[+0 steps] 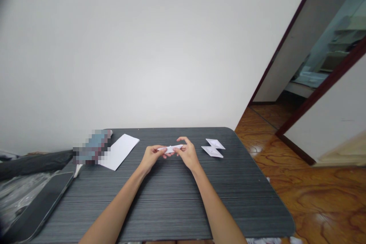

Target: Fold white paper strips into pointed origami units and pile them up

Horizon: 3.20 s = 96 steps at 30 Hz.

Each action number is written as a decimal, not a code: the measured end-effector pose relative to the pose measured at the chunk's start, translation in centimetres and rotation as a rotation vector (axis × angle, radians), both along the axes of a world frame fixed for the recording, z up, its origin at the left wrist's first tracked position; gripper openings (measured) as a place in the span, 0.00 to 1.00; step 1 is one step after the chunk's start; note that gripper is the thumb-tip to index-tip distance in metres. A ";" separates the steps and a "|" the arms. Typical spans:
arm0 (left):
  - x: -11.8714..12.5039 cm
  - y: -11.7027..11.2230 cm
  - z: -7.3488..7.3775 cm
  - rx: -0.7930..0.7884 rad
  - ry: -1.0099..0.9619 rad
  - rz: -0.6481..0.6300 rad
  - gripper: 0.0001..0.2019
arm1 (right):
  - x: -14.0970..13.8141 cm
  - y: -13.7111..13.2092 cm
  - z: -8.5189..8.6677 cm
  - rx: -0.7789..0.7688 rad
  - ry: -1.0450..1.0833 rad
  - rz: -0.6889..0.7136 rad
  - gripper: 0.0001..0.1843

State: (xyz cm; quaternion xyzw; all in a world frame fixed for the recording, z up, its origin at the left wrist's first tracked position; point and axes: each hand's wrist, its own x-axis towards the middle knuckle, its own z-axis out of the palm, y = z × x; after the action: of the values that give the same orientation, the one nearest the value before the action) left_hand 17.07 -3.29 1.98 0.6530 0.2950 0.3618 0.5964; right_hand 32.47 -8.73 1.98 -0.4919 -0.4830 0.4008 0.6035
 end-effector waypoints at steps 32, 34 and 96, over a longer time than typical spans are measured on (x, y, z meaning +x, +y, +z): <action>-1.6 -0.9 -0.1 -0.409 0.017 -0.445 0.29 | 0.2 -1.0 -1.0 -0.081 0.055 0.203 0.20; -2.0 -1.1 0.2 -0.431 0.052 -0.486 0.33 | 0.2 -1.3 -1.0 -0.091 0.048 0.232 0.22; -11.3 9.9 -3.8 0.665 0.894 0.567 0.14 | -3.0 1.8 -4.4 0.129 -0.847 -0.111 0.15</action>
State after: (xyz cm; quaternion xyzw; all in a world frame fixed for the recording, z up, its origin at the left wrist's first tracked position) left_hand 5.80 6.62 -1.84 0.7882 0.5494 0.2704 0.0609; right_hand 29.43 -6.98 -2.40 -0.5994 -0.6851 0.0994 0.4019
